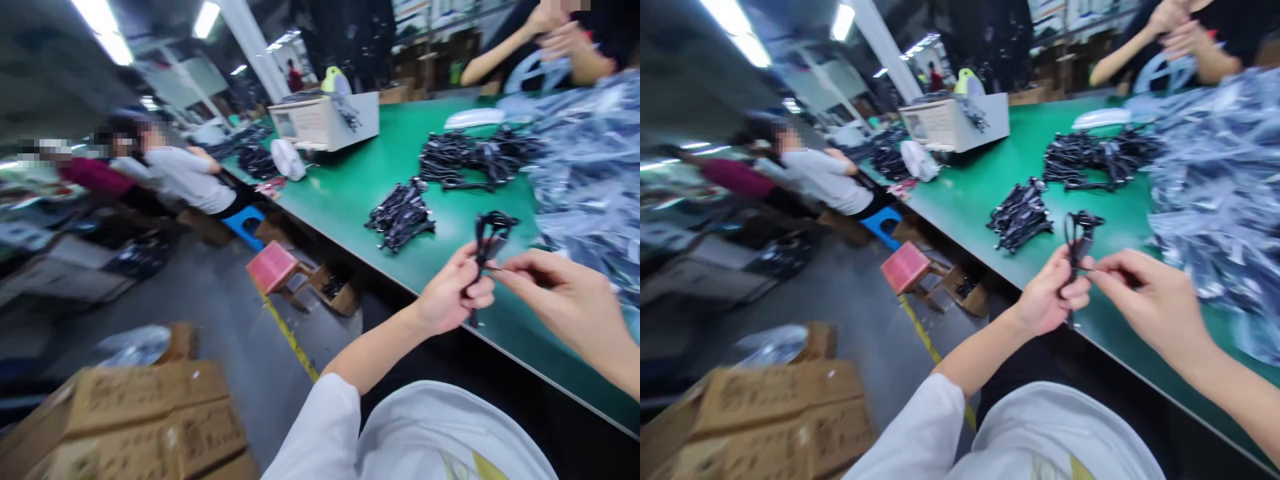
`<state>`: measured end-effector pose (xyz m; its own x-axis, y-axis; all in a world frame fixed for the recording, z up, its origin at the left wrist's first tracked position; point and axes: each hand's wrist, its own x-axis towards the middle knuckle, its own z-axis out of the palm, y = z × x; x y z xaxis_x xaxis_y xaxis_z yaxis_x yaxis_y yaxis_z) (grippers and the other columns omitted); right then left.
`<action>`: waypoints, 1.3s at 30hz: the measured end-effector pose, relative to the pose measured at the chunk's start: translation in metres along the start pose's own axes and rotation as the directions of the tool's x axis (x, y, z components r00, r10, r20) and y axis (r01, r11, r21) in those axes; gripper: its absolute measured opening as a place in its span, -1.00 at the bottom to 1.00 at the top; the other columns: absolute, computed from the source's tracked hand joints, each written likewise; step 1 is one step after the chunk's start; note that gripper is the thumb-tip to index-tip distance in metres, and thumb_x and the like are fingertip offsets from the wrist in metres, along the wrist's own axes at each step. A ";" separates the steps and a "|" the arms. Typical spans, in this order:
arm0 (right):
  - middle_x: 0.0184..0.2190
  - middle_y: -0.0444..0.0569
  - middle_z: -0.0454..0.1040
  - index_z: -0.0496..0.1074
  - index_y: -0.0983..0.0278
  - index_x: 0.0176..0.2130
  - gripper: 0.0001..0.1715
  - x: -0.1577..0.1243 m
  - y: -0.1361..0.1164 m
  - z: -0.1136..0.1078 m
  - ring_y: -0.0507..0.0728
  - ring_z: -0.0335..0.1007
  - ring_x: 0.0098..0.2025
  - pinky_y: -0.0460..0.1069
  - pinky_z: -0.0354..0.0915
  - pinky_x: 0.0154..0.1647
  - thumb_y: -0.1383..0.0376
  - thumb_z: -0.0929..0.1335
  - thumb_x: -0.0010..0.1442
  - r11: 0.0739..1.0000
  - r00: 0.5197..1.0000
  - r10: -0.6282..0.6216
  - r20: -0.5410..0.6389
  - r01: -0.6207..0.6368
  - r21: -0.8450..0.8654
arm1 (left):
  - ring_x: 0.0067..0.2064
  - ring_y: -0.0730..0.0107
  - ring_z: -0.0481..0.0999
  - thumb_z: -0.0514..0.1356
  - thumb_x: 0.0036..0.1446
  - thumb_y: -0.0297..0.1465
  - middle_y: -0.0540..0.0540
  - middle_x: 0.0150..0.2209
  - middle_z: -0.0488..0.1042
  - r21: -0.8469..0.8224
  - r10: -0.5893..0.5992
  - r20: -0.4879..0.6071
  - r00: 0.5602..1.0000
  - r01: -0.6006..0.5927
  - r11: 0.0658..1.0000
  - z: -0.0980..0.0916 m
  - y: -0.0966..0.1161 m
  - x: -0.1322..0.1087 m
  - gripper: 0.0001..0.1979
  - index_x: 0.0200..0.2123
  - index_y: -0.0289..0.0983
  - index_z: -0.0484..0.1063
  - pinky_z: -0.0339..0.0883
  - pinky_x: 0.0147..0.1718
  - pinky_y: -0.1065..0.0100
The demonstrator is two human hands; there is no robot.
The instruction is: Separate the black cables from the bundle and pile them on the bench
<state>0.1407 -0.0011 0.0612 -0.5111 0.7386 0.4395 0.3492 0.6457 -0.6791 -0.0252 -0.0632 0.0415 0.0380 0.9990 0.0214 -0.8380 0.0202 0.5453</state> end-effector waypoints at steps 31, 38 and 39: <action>-0.48 -0.14 0.42 0.52 0.16 -0.24 -0.89 -0.006 0.002 -0.017 0.06 0.32 -0.52 0.01 0.15 -0.48 0.32 0.38 0.38 0.903 0.931 -0.364 0.002 0.353 -0.246 | -0.43 0.63 0.15 0.37 0.20 -0.30 -0.01 -0.28 0.28 0.268 -0.165 -0.006 0.986 0.161 0.950 0.001 -0.006 0.001 -0.66 0.04 -0.22 0.57 0.02 -0.51 0.52; -0.52 -0.17 0.50 0.54 0.17 -0.22 -0.89 -0.018 0.018 -0.003 0.07 0.30 -0.52 0.05 0.13 -0.46 0.39 0.43 0.33 0.549 0.719 -0.675 0.167 0.641 -0.536 | -0.39 0.59 0.16 0.31 0.19 -0.35 -0.03 -0.26 0.27 0.271 -0.097 -0.113 0.989 0.125 0.954 0.003 -0.012 0.003 -0.74 -0.08 -0.31 0.59 0.06 -0.47 0.47; -0.53 -0.17 0.49 0.54 0.17 -0.26 -0.88 -0.018 0.021 -0.004 0.07 0.28 -0.52 0.06 0.12 -0.46 0.39 0.44 0.32 0.533 0.715 -0.677 0.177 0.641 -0.552 | -0.40 0.59 0.14 0.32 0.16 -0.36 -0.02 -0.27 0.27 0.269 -0.092 -0.122 0.988 0.122 0.955 0.002 -0.013 0.003 -0.74 -0.08 -0.31 0.58 0.04 -0.48 0.47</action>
<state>0.1602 -0.0003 0.0414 -0.7403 0.0567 0.6698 0.2916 0.9249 0.2440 -0.0134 -0.0605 0.0365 0.0483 0.9901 -0.1315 -0.6497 0.1312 0.7488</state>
